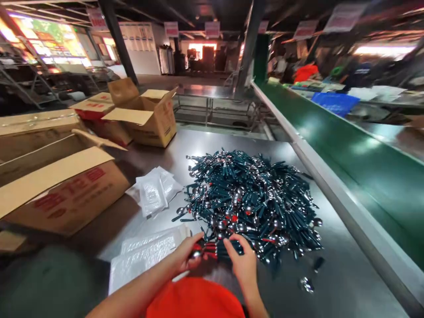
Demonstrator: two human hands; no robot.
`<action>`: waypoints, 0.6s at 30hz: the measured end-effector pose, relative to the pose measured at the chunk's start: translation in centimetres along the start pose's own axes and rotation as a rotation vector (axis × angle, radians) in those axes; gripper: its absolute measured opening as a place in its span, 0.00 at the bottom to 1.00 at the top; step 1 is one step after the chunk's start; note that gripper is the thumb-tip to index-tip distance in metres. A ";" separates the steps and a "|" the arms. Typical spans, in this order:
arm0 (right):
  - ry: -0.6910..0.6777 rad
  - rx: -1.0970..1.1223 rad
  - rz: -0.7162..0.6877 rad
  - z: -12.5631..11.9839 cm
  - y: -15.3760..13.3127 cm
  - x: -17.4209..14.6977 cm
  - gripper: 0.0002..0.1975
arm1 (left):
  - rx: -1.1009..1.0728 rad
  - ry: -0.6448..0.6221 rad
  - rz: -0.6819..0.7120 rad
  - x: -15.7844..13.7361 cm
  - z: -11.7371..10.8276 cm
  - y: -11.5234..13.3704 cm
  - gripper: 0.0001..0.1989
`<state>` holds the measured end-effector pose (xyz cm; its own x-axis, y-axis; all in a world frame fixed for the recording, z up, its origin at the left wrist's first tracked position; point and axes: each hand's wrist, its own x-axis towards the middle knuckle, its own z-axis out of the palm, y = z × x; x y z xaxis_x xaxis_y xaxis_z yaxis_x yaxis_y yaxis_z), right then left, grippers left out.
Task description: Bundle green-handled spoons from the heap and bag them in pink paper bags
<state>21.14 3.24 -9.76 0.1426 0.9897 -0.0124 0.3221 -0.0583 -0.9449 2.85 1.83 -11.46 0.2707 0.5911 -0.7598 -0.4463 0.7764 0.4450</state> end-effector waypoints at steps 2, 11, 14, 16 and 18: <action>-0.067 0.071 0.229 -0.1 0.5 0.3 0.25 | 0.129 -0.009 0.026 -0.4 -0.7 -0.1 0.31; 0.045 0.272 0.689 -2.0 4.7 0.1 0.29 | 1.293 0.370 0.403 -2.6 -11.2 -1.1 0.11; -0.009 0.309 0.732 -2.0 5.2 0.2 0.28 | 1.584 0.276 0.462 -1.7 -12.9 -1.0 0.16; -0.057 0.342 0.739 -1.5 5.1 0.2 0.27 | 1.751 0.198 0.493 -0.7 -13.0 -0.4 0.16; -0.084 0.376 0.730 -0.9 5.1 0.1 0.26 | 1.897 0.142 0.515 0.3 -12.5 0.3 0.16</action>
<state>23.63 2.98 -14.29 0.1191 0.7271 -0.6761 -0.1614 -0.6577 -0.7358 -7.91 -0.45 -17.51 0.3339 0.8545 -0.3979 0.9101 -0.1825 0.3719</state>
